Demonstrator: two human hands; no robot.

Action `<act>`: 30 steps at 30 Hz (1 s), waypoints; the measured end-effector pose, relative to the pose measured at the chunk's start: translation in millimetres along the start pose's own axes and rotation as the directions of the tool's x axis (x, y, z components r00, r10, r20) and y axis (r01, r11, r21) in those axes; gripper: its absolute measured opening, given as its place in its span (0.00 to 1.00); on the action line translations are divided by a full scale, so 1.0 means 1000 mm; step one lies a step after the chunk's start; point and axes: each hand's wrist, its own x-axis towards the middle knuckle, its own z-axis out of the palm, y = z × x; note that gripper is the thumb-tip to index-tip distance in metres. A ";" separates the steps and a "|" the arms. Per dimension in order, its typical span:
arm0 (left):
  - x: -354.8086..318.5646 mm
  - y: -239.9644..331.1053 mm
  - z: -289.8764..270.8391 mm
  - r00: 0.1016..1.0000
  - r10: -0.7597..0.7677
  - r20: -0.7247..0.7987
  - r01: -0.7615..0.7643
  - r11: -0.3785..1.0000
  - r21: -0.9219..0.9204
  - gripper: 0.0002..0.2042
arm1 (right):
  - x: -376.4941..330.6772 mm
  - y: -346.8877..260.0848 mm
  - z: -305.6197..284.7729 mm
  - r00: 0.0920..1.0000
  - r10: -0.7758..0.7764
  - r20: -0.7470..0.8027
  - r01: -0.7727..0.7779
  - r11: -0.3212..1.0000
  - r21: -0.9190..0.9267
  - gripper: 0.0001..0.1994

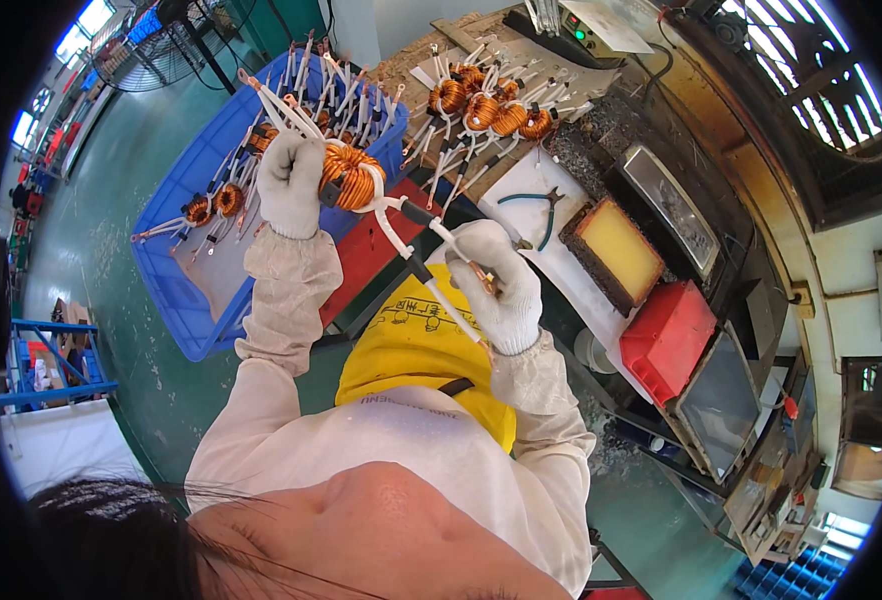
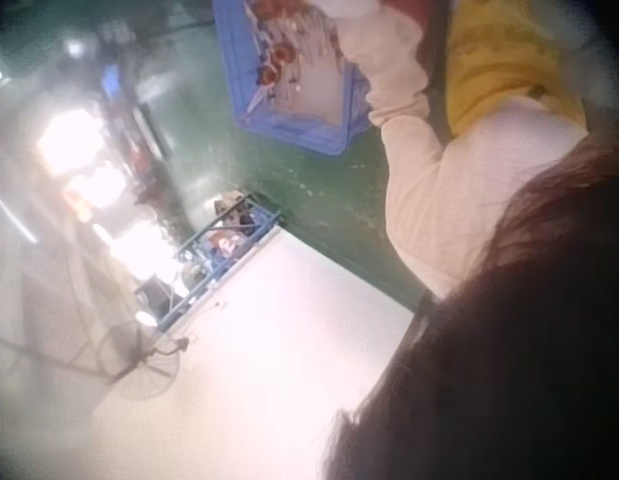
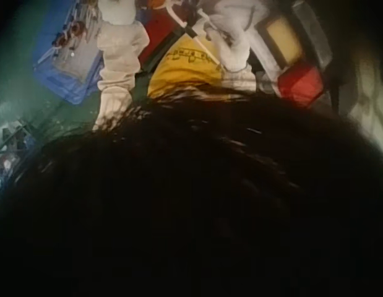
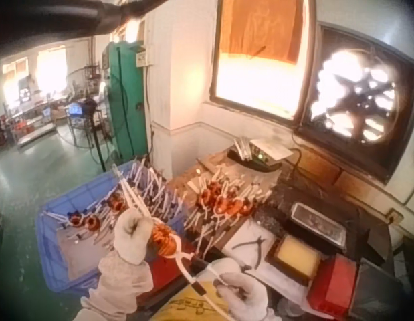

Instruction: Dip copper-wound components into a liquid bath at a fabrication station.

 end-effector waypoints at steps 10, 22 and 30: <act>0.004 -0.003 0.013 0.985 -0.052 -0.166 0.011 0.972 -0.236 0.12 | 0.006 0.023 0.004 0.989 0.087 -0.117 -0.086 0.996 0.007 0.26; -0.004 -0.001 0.015 0.982 -0.134 -0.132 0.074 0.921 -0.383 0.11 | 0.014 0.040 0.017 0.955 0.278 0.107 -0.218 0.407 0.887 0.18; -0.014 -0.003 0.025 0.973 -0.185 -0.141 0.129 0.933 -0.335 0.07 | 0.010 0.047 0.013 0.994 0.009 0.106 0.006 0.991 -0.135 0.32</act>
